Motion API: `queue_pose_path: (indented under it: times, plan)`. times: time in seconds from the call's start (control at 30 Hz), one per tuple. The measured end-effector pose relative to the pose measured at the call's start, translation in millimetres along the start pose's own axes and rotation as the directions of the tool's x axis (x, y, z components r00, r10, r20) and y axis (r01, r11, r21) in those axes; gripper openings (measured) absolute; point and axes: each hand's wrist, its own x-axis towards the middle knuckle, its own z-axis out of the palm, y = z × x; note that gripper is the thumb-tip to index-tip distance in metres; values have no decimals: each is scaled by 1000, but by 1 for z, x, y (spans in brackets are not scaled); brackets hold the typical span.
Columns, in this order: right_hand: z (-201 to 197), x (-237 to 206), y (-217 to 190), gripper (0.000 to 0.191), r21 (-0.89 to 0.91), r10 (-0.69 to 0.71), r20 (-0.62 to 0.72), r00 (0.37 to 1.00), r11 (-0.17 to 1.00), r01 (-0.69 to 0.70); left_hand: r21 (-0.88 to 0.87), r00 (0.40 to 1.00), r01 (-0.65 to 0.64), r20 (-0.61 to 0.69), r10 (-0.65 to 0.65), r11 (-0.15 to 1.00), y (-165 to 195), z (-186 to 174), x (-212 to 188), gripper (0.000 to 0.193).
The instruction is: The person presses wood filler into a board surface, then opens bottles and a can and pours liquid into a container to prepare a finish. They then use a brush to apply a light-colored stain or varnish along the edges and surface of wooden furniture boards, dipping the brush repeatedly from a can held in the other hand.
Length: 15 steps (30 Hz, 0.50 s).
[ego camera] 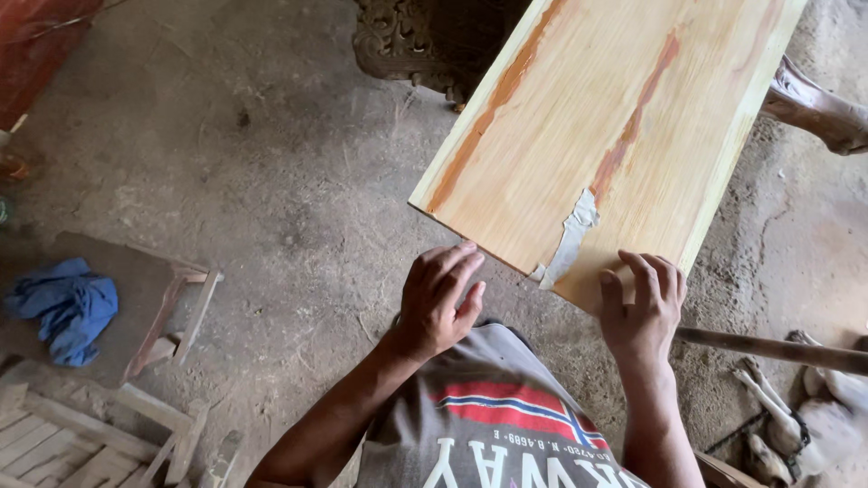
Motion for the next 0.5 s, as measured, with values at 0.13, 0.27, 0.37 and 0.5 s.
queue_pose_path:
  times: [0.13,0.27,0.37,0.5]
  plan:
    - [-1,1,-4,22,-47,12,22,1000,999,-11,-52,992,7,129,0,999,-5,11,10,53]
    - [-2,7,-9,22,-54,15,10,1000,998,-14,-59,981,63,188,-51,996,-11,27,8,59]
    - [-4,10,-11,23,-49,22,1,1000,999,-22,-76,984,60,174,-46,995,-18,36,0,59]
    - [-6,11,-8,24,-56,28,-12,1000,998,-29,-75,993,-14,112,23,997,-24,50,-7,56]
